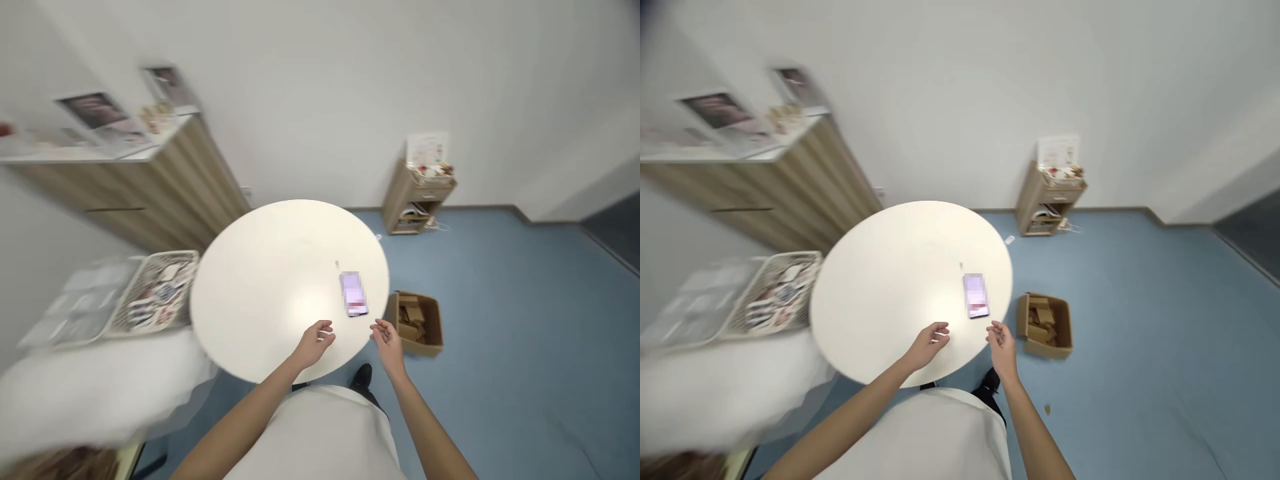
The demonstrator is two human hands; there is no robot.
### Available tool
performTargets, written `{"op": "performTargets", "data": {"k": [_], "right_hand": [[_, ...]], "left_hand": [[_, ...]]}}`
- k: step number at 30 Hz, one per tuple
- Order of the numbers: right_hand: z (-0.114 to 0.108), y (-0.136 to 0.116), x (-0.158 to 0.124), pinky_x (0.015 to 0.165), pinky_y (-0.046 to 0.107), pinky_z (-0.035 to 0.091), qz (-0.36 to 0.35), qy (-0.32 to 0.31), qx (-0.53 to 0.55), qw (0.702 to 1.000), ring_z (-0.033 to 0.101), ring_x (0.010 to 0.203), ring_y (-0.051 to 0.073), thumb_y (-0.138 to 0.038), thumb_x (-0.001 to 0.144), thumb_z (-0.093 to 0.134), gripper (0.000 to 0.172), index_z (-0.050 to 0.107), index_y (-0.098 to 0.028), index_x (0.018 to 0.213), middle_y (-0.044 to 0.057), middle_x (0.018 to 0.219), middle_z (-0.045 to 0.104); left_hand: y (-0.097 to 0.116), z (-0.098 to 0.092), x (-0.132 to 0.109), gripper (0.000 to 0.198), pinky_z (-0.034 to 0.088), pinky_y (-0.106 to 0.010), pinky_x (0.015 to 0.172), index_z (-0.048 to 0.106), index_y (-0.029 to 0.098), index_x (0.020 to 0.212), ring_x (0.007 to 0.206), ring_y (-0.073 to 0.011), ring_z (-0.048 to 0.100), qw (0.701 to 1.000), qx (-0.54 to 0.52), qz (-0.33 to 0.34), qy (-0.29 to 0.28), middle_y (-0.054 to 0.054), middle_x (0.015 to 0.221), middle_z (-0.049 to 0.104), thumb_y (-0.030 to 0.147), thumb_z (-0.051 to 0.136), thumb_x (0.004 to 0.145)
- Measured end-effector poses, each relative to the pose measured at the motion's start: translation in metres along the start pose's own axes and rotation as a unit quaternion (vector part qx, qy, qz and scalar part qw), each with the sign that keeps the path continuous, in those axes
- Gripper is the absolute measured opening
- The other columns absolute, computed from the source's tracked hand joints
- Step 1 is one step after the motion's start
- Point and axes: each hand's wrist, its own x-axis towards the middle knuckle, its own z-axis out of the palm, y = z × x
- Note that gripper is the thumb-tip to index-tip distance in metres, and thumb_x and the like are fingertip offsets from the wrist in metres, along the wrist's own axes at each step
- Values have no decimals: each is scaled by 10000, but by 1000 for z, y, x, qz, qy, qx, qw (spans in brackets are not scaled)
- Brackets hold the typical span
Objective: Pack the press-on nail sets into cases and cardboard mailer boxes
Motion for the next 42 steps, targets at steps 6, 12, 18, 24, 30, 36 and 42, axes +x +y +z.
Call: {"op": "performTargets", "data": {"k": [6,12,18,24,30,36,42], "right_hand": [[110,-14,-33,687,362,493,13,-203,-52,978,587,667,170,-448,665,605,362,577,-180,907,59,820,627],[182,-33,-60,703,352,489,26,-378,-125,917,596,715,184,-468,668,597,362,599,-186,895,63,838,633],[226,-43,-52,691,368,484,12,-471,-169,866,601,682,193,-465,658,594,342,616,-196,868,56,789,627],[281,-40,-46,660,339,472,2,-549,-203,811,595,660,172,-465,649,585,345,614,-205,874,44,807,633],[345,-38,-38,643,329,469,-40,-571,-221,789,578,638,151,-429,667,570,331,605,-212,915,36,838,638],[427,-33,-38,672,327,463,-109,-553,-271,780,583,720,161,-371,693,533,322,579,-231,979,31,881,637],[509,-31,-45,794,347,411,-269,-526,-389,707,543,914,203,-272,736,473,331,535,-222,1058,50,1019,606]], "left_hand": [[-41,-73,-59,351,461,-287,709,550,160,1019,797,-144,578,983,-82,-4,167,-83,984,602,349,546,724],[-82,-117,-107,364,451,-284,696,559,138,975,771,-150,572,947,-127,-51,289,-89,946,609,383,562,705],[-98,-139,-135,392,453,-282,706,562,146,978,742,-153,573,925,-124,-82,349,-79,920,608,407,580,685],[-103,-170,-158,387,457,-308,741,573,175,973,806,-184,578,893,-105,-118,421,-72,925,615,425,576,679],[-118,-230,-154,354,460,-301,735,556,185,1009,813,-176,584,877,-57,-131,459,-65,949,618,370,555,707],[-125,-311,-133,339,373,-356,866,531,211,1066,1003,-225,515,875,114,-156,445,-69,1080,586,341,512,753],[-138,-378,-102,323,260,-418,914,528,237,1063,1055,-273,456,872,175,-187,417,-73,1111,574,316,532,750]]}}
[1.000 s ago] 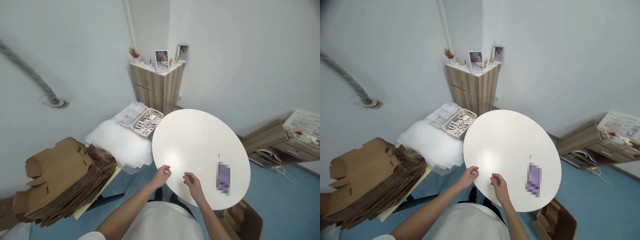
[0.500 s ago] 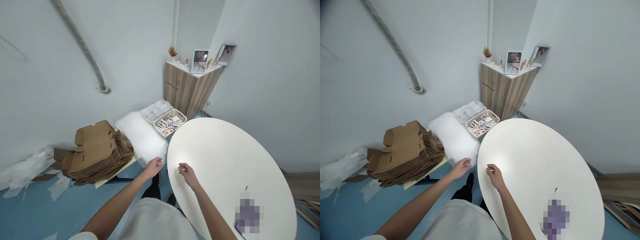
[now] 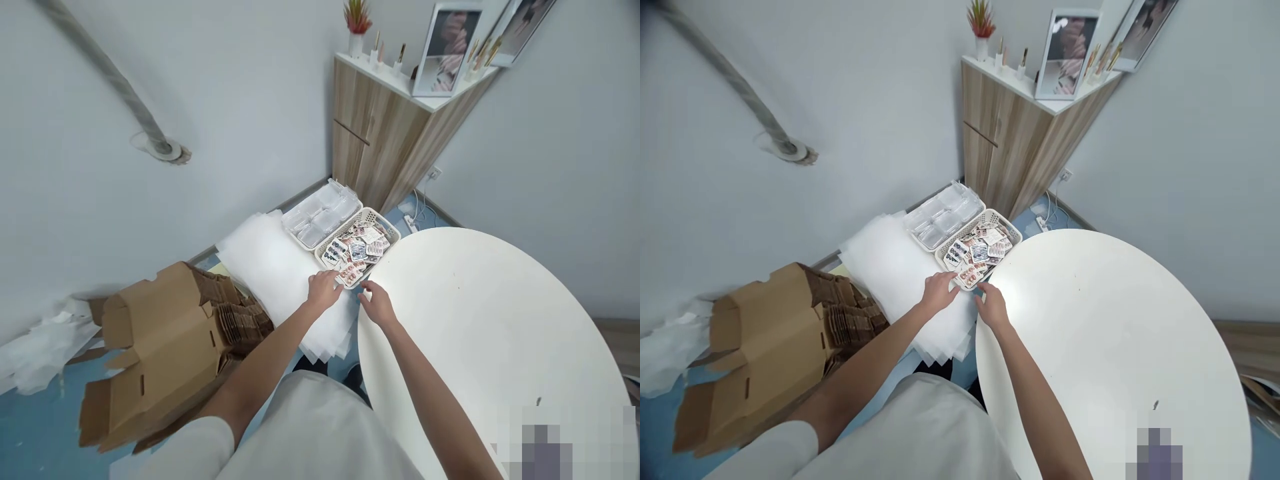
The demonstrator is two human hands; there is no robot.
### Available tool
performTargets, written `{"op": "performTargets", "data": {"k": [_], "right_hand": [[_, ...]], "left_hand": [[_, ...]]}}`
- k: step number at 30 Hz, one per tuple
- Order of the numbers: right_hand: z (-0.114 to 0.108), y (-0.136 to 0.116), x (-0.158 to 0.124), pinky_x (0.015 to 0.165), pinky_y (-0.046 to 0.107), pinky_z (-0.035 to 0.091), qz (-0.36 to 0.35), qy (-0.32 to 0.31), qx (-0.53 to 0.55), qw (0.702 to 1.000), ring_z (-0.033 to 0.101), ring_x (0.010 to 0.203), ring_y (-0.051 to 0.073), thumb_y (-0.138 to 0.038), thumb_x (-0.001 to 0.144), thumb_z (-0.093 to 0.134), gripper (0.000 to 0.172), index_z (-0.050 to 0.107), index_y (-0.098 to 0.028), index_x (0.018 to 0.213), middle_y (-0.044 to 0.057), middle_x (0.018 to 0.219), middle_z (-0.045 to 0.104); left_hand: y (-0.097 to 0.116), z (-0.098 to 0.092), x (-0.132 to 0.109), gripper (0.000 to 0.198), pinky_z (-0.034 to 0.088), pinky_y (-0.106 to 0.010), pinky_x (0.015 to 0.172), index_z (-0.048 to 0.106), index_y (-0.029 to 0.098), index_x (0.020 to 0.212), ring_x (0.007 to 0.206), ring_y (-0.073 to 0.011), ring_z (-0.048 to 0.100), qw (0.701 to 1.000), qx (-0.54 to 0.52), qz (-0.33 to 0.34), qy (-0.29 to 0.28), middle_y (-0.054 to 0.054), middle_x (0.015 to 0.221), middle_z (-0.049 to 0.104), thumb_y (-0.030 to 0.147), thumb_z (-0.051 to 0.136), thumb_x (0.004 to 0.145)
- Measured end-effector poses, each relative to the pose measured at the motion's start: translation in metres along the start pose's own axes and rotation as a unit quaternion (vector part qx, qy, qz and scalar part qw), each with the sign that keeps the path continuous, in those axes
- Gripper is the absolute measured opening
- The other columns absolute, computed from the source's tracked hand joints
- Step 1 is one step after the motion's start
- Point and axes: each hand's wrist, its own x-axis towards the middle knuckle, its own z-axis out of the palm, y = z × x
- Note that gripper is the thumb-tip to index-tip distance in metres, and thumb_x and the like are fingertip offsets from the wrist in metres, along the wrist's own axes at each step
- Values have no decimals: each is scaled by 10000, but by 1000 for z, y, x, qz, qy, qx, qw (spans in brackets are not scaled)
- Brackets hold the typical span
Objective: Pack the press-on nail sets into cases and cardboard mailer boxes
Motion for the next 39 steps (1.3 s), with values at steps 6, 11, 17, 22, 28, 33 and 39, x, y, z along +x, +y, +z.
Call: {"op": "performTargets", "data": {"k": [6,11,17,22,28,33,39], "right_hand": [[17,-9,48,906,431,252,17,16,-201,979,480,988,247,-226,759,465,294,532,-238,1045,72,1022,603],[29,-8,62,941,517,112,38,-10,-257,966,462,973,260,-228,733,496,334,501,-248,1066,81,979,614],[36,-11,67,946,514,79,67,1,-271,960,479,940,253,-210,736,480,278,514,-231,1011,89,990,589],[37,-14,69,948,491,91,84,3,-271,959,472,948,240,-233,749,485,278,511,-220,1026,93,1007,577],[36,-15,72,942,462,158,72,31,-233,969,482,932,223,-243,769,484,276,525,-216,1041,78,965,575],[24,-12,73,846,359,357,27,72,-71,995,497,943,201,-236,797,434,356,503,-192,1143,94,1008,526],[-10,-11,42,736,322,449,48,132,149,979,535,817,162,-295,782,477,376,514,-235,1151,56,972,541]], "left_hand": [[-9,13,46,245,197,-455,893,550,216,955,1017,-296,452,999,43,2,-25,-91,935,617,309,564,729],[-11,18,62,292,196,-464,874,547,201,944,984,-299,462,995,69,-19,-74,-92,847,620,327,603,687],[-10,19,67,270,197,-465,868,556,167,915,957,-305,483,992,86,-3,-93,-109,812,621,283,600,676],[-9,16,67,217,179,-464,883,563,172,923,990,-297,469,992,80,1,-98,-114,857,621,266,534,730],[-8,9,67,167,193,-450,872,587,199,881,966,-277,483,996,74,19,-51,-85,863,638,233,522,731],[-4,4,65,181,206,-431,862,596,217,895,898,-254,529,1000,5,18,10,-55,844,640,269,535,733],[21,-1,43,257,315,-338,796,608,212,914,753,-173,569,993,-113,33,-20,-15,801,637,348,595,697]]}}
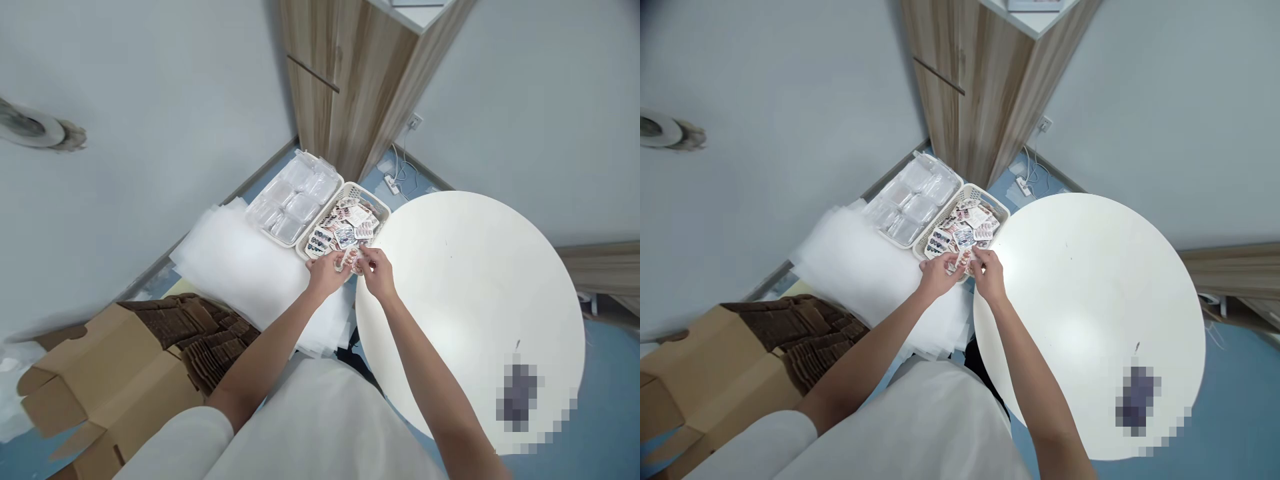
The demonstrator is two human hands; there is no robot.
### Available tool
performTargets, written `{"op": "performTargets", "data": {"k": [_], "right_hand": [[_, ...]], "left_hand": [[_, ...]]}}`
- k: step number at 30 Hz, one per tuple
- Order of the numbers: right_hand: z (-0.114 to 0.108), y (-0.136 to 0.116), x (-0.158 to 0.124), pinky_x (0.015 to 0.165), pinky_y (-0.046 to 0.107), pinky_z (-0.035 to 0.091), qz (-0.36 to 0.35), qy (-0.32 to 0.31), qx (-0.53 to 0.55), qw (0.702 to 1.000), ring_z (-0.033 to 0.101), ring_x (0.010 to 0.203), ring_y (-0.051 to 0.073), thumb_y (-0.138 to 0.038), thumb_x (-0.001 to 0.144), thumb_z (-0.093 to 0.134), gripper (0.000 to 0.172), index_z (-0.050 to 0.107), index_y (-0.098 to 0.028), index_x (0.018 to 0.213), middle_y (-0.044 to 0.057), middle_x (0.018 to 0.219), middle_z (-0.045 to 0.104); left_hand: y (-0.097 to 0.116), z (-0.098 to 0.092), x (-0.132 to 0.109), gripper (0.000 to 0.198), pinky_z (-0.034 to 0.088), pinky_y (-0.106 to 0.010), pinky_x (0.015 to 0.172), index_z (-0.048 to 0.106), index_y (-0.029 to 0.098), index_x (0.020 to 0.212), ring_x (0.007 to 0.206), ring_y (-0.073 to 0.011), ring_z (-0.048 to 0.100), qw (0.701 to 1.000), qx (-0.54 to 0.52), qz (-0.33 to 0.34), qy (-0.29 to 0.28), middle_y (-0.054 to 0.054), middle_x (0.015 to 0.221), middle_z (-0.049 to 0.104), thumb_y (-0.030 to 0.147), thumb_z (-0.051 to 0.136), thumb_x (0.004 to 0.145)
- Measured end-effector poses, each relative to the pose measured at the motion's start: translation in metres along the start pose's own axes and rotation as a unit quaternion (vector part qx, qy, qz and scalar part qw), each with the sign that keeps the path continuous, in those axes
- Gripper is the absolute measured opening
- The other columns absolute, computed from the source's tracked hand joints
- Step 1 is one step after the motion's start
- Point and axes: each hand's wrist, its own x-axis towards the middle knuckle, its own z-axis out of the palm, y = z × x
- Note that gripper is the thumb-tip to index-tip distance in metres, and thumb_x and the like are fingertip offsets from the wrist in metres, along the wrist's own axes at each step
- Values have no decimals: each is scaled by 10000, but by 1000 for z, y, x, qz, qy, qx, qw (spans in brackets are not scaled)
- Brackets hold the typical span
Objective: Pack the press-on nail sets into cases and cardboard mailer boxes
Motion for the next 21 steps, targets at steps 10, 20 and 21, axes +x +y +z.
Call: {"op": "performTargets", "data": {"k": [10,20,21], "right_hand": [[-100,29,-129,673,317,473,176,35,271,946,597,714,161,-358,647,652,371,602,-188,974,40,792,641],[-151,73,-226,673,322,465,187,62,322,926,593,702,157,-400,676,614,423,554,-198,1043,36,768,642],[-154,78,-233,698,327,464,188,75,325,924,591,751,161,-415,690,595,407,557,-206,1037,48,837,639]], "left_hand": [[49,51,-86,290,449,-268,678,607,146,918,681,-132,571,939,-266,4,-218,-51,780,626,354,562,721],[82,122,-174,223,434,-271,675,615,146,754,625,-126,574,918,-249,-31,-306,-22,655,620,359,598,691],[83,126,-179,227,433,-274,684,614,145,759,633,-130,582,920,-248,-42,-300,-24,652,625,363,596,694]]}}
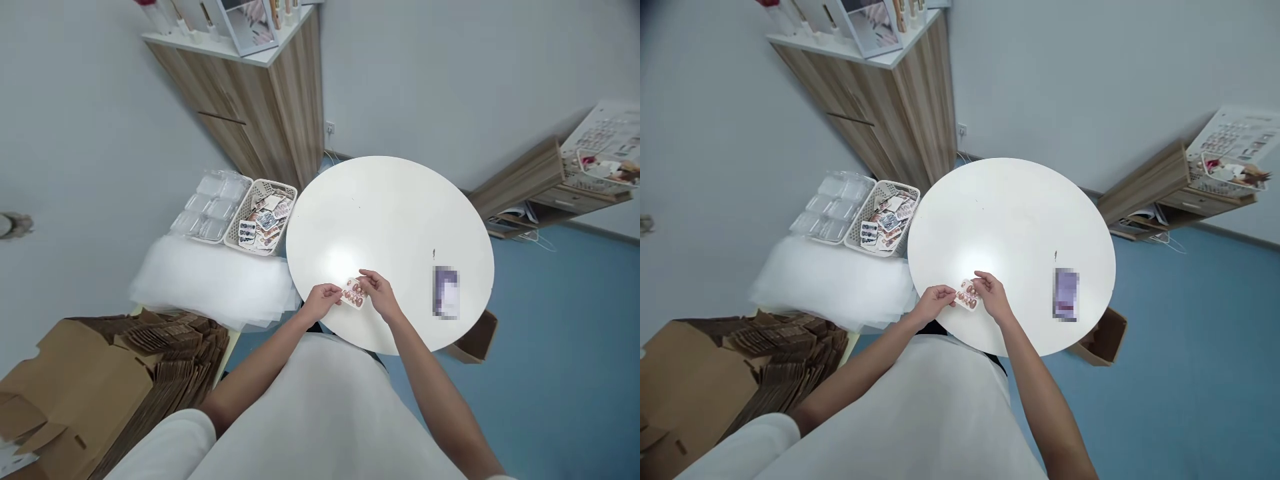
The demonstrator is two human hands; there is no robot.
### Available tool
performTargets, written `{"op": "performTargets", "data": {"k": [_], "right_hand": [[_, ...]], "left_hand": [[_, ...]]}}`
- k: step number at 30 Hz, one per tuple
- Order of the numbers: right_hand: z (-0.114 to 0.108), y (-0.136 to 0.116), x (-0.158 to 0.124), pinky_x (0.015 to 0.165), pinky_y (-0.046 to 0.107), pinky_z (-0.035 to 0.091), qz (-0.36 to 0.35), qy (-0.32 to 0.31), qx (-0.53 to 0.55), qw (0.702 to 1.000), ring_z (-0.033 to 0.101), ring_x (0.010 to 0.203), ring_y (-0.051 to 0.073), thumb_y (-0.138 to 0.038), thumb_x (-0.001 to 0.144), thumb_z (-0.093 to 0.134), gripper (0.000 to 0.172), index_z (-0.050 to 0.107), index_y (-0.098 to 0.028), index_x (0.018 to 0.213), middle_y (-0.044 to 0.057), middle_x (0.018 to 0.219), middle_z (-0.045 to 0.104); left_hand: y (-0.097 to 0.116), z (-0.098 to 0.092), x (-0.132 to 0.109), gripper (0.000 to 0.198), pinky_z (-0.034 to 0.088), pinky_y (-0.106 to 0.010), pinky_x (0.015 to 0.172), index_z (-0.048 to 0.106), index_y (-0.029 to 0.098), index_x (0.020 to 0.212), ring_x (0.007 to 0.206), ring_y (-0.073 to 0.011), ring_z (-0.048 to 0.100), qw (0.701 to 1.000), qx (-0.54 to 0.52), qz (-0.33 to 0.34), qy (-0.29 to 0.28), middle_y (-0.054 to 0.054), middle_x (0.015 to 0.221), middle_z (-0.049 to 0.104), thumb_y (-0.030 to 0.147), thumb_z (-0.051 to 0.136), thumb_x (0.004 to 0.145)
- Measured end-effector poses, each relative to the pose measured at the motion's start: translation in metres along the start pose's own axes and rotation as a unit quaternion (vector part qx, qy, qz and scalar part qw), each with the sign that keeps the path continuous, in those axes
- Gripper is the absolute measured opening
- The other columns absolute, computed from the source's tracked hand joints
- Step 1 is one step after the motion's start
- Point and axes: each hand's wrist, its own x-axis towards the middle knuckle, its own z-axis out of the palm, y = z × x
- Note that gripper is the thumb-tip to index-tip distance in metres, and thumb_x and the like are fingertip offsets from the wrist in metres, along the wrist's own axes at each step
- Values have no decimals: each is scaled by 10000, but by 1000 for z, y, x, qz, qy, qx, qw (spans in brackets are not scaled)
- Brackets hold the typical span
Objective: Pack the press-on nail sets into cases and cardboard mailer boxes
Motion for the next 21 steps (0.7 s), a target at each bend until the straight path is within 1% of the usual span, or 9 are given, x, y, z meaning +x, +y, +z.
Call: {"op": "performTargets", "data": {"k": [2,3,6,11,17,21], "right_hand": [[-12,9,-10,737,335,459,2,26,5,1000,579,808,161,-434,710,566,380,567,-218,1022,58,940,615],[-17,13,-14,741,338,458,6,39,6,999,575,800,156,-438,713,559,373,571,-221,1017,56,952,605],[-25,24,-23,727,339,459,11,63,12,998,564,711,130,-428,698,574,369,581,-219,1001,33,891,585],[-20,28,-21,686,329,470,-11,95,24,995,519,624,104,-422,662,603,361,607,-194,942,5,767,561],[-12,23,-11,672,338,482,-16,125,21,992,535,640,121,-445,642,618,393,617,-188,939,28,799,591],[-9,22,-10,670,331,481,-15,133,22,991,558,658,129,-445,650,611,384,607,-187,934,37,825,610]], "left_hand": [[-5,9,-2,228,431,-280,702,613,144,762,640,-135,597,1000,-7,-18,16,-26,653,634,361,599,692],[-6,12,-2,226,431,-282,712,615,144,764,645,-137,604,999,-10,-25,19,-26,658,638,357,604,689],[-8,16,-2,226,428,-288,737,619,142,775,666,-144,619,999,-8,-37,19,-29,669,647,349,614,684],[-3,14,3,230,437,-307,746,609,140,776,685,-158,631,999,1,-34,-7,-38,677,658,353,613,690],[1,8,10,209,447,-305,740,594,141,802,684,-145,633,999,-21,-24,-9,-50,750,664,311,626,685],[2,5,15,181,458,-296,723,586,138,798,670,-135,625,999,-31,-23,-2,-44,716,651,274,623,685]]}}
